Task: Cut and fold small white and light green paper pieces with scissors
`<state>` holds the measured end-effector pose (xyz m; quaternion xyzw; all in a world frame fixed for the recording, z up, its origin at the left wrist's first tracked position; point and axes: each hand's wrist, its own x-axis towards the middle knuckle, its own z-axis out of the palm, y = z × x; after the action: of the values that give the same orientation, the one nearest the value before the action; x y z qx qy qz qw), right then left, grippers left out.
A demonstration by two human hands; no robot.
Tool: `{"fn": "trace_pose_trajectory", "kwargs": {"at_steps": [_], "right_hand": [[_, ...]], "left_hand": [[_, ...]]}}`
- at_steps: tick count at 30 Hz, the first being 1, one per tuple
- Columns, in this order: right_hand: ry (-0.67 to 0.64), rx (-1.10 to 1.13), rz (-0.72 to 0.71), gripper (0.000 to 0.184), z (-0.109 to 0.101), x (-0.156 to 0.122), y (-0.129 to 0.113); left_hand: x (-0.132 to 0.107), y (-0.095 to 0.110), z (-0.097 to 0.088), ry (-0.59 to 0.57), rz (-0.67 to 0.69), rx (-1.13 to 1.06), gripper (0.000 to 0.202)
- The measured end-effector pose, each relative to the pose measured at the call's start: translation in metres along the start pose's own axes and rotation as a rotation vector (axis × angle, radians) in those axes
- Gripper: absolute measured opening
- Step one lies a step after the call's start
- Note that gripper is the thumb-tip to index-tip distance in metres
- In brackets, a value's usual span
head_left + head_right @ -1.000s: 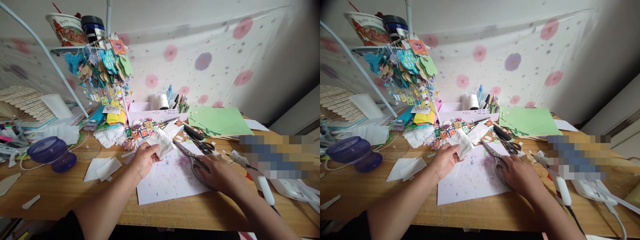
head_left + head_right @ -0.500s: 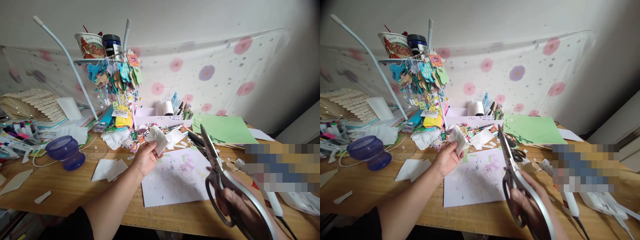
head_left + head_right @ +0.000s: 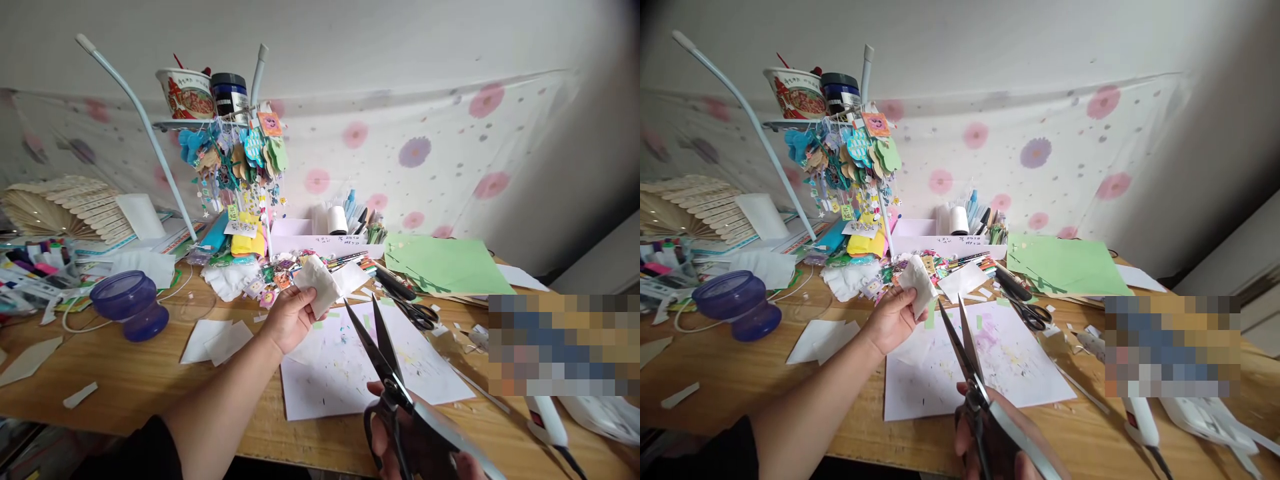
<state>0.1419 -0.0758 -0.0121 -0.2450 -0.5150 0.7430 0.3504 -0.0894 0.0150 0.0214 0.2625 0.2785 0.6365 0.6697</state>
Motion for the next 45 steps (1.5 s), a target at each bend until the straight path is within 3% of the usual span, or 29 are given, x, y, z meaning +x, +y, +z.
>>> {"fn": "trace_pose_trajectory", "kwargs": {"at_steps": [4, 8, 15, 20, 29, 34, 41, 45], "right_hand": [[-0.041, 0.055, 0.039, 0.073, -0.012, 0.006, 0.016], [-0.027, 0.011, -0.010, 0.076, -0.014, 0.012, 0.025], [-0.027, -0.046, -0.133, 0.079, 0.001, 0.021, 0.016], [0.111, -0.100, -0.199, 0.071, 0.016, 0.019, 0.005], [0.132, -0.133, -0.157, 0.064, 0.017, 0.015, 0.011], [0.084, -0.071, -0.199, 0.075, 0.019, 0.016, 0.013], [0.071, 0.023, -0.070, 0.082, 0.021, 0.014, 0.006], [0.090, -0.018, -0.093, 0.084, 0.020, 0.017, 0.003]], "left_hand": [[0.001, -0.001, -0.002, -0.032, -0.005, 0.010, 0.024], [0.000, -0.002, -0.003, -0.078, -0.008, 0.023, 0.024], [-0.002, -0.005, -0.002, -0.147, 0.002, 0.116, 0.030], [0.002, -0.006, -0.006, -0.147, 0.001, 0.120, 0.032], [0.002, -0.003, -0.006, -0.165, -0.007, 0.110, 0.036], [0.004, -0.003, -0.007, -0.171, -0.017, 0.120, 0.034], [0.004, -0.004, -0.008, -0.204, -0.029, 0.173, 0.032], [0.003, -0.006, -0.010, -0.223, -0.050, 0.241, 0.030]]}}
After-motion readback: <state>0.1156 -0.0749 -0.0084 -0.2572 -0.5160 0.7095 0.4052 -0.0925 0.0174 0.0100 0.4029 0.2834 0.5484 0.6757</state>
